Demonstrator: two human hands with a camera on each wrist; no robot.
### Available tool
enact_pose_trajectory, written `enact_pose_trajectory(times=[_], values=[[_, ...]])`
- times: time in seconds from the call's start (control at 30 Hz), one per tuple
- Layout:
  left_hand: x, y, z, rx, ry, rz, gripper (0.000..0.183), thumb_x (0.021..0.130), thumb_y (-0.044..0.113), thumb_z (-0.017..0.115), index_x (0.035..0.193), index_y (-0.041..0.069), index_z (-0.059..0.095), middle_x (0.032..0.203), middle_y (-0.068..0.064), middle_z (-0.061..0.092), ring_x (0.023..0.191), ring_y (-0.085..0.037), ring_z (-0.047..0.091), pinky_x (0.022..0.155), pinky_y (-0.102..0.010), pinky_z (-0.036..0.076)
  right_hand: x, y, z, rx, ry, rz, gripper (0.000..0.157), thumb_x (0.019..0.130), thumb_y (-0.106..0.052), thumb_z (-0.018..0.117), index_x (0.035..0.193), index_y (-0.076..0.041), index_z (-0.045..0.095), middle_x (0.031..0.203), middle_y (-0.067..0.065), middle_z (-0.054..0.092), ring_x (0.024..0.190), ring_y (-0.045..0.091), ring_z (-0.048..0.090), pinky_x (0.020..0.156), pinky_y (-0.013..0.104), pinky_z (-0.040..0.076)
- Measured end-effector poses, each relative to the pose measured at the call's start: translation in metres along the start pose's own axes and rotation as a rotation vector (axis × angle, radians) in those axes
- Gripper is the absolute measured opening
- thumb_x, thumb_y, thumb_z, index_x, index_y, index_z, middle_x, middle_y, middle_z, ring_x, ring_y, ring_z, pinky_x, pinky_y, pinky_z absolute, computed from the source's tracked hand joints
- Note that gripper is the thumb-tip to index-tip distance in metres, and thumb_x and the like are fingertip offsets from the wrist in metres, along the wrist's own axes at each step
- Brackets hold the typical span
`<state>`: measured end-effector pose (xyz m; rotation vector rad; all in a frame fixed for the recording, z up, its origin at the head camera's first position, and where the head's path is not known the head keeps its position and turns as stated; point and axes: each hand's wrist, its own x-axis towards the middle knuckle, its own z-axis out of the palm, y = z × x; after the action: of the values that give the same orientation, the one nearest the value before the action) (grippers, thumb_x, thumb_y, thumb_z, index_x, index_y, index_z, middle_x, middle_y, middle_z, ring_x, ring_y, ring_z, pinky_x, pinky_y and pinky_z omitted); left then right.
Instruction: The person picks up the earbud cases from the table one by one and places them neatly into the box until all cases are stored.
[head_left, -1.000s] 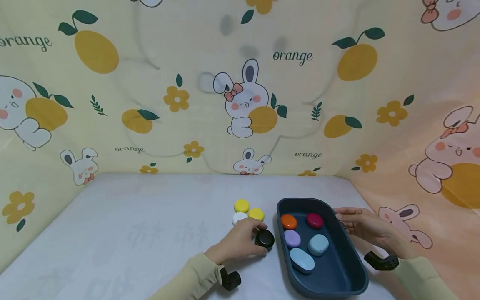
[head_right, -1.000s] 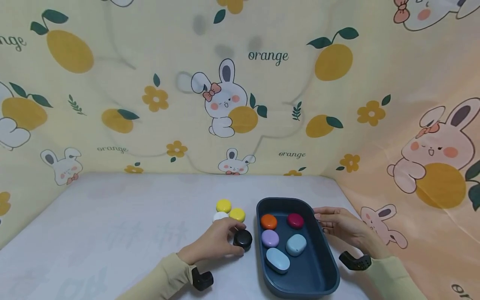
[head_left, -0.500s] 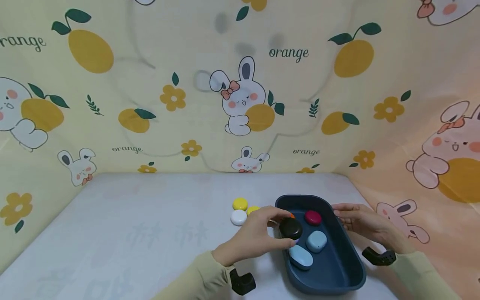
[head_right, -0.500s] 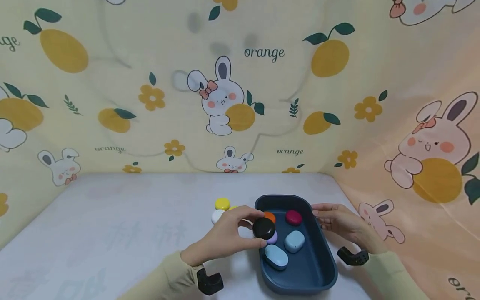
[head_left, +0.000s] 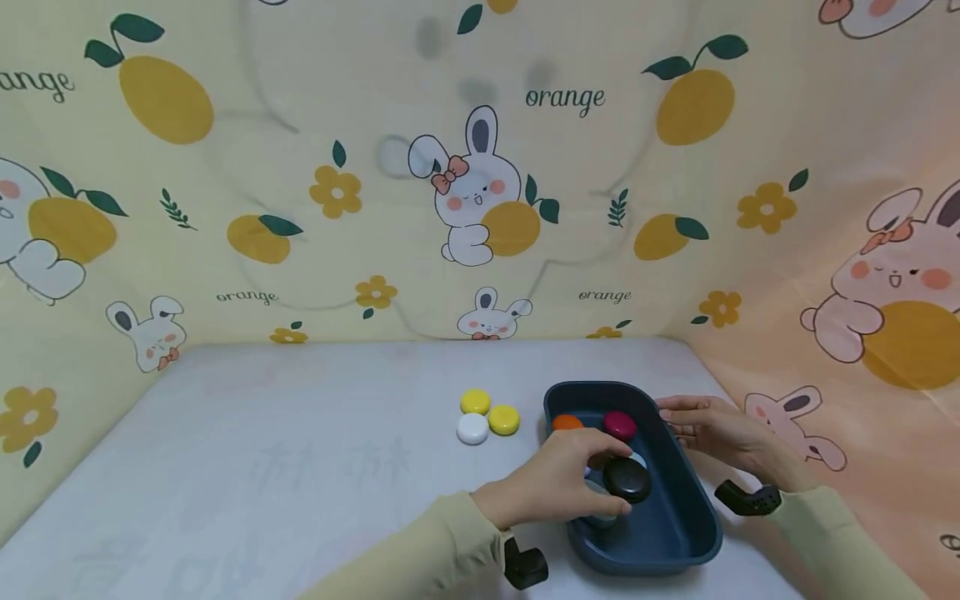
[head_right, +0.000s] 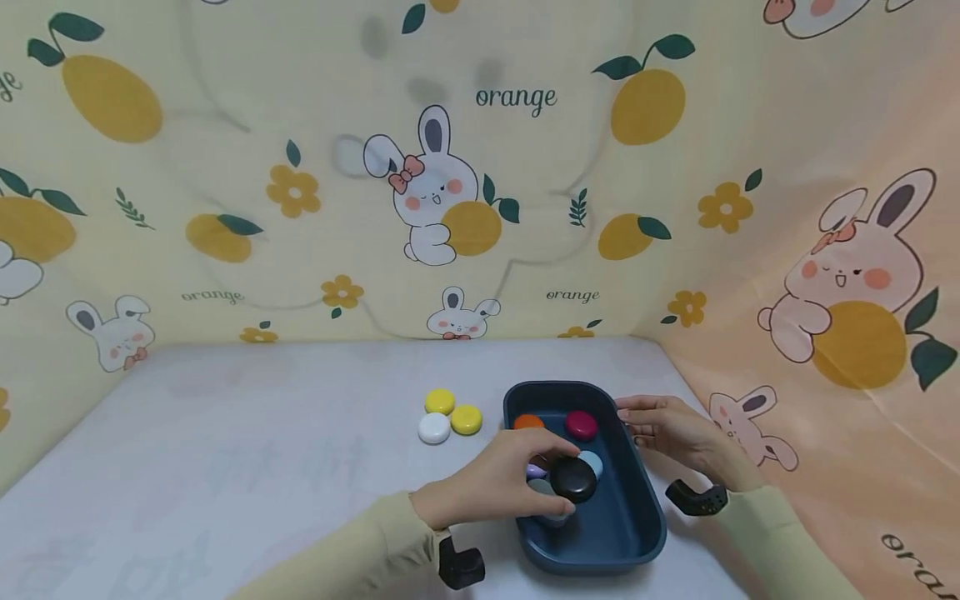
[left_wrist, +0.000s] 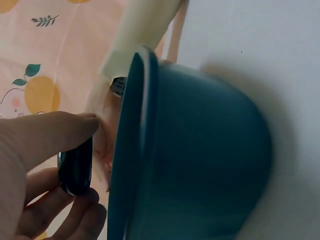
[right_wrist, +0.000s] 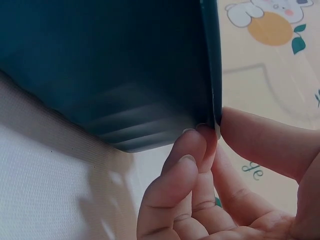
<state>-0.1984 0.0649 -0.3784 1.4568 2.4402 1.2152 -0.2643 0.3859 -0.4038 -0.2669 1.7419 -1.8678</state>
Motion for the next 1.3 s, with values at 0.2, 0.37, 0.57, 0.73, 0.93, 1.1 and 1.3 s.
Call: enact_pose_trajectory(times=[0.2,0.37,0.57,0.73,0.93,1.1,1.3], values=[[0.007,0.002,0.007,0.038,-0.056,-0.017,0.054,0.084,0.028,0.081,0.131,0.011,0.060,0.123,0.009,0.061,0.097,0.008,0.054,0.083,-0.009,0.043,-0.002,0.000,0.000,-0.019,0.052,0.040,0.028,0.104,-0.009,0.047,0.120,-0.014,0.070,0.113,0.004,0.070,0.098,0.022,0.063,0.092,0.038,0.047],[0.008,0.003,0.006,0.010,-0.091,-0.071,0.067,0.085,0.032,0.079,0.142,0.013,0.050,0.135,0.007,0.055,0.108,0.003,0.056,0.086,-0.009,0.042,-0.001,0.003,-0.001,-0.026,0.029,0.031,0.029,0.105,-0.008,0.045,0.122,-0.012,0.068,0.112,0.004,0.069,0.098,0.023,0.062,0.092,0.039,0.047],[0.007,-0.002,-0.009,-0.008,-0.036,-0.063,0.056,0.088,0.028,0.076,0.136,0.010,0.055,0.131,0.005,0.058,0.110,-0.001,0.056,0.089,-0.014,0.044,-0.001,0.001,-0.002,0.001,0.031,0.027,0.030,0.105,-0.007,0.045,0.120,-0.013,0.070,0.112,0.004,0.069,0.096,0.021,0.062,0.090,0.035,0.049],[-0.002,-0.013,-0.037,-0.032,0.100,-0.120,0.042,0.092,0.023,0.072,0.130,0.009,0.061,0.126,0.002,0.060,0.108,-0.005,0.056,0.089,-0.020,0.047,0.000,-0.002,0.000,0.007,0.046,0.035,0.029,0.104,-0.006,0.046,0.120,-0.012,0.070,0.112,0.005,0.069,0.096,0.022,0.061,0.089,0.035,0.049],[-0.024,-0.049,-0.079,-0.054,0.328,-0.213,0.039,0.091,0.016,0.072,0.127,0.005,0.061,0.126,-0.008,0.061,0.110,-0.022,0.059,0.090,-0.037,0.051,0.001,-0.003,0.002,0.000,0.054,0.040,0.028,0.104,-0.007,0.047,0.120,-0.011,0.069,0.112,0.005,0.069,0.096,0.022,0.061,0.089,0.035,0.049],[-0.045,-0.081,-0.096,-0.054,0.391,-0.370,0.040,0.089,0.017,0.074,0.126,0.007,0.062,0.124,-0.006,0.062,0.111,-0.024,0.059,0.092,-0.041,0.050,-0.001,-0.003,0.002,-0.007,0.056,0.036,0.028,0.104,-0.008,0.048,0.120,-0.013,0.070,0.112,0.004,0.069,0.096,0.021,0.061,0.090,0.036,0.048],[-0.066,-0.100,-0.097,-0.069,0.336,-0.461,0.042,0.086,0.020,0.077,0.123,0.004,0.064,0.122,-0.010,0.063,0.113,-0.031,0.058,0.091,-0.040,0.050,-0.002,-0.002,0.001,-0.004,0.051,0.027,0.028,0.104,-0.008,0.048,0.120,-0.014,0.070,0.113,0.003,0.069,0.096,0.021,0.061,0.090,0.036,0.048]])
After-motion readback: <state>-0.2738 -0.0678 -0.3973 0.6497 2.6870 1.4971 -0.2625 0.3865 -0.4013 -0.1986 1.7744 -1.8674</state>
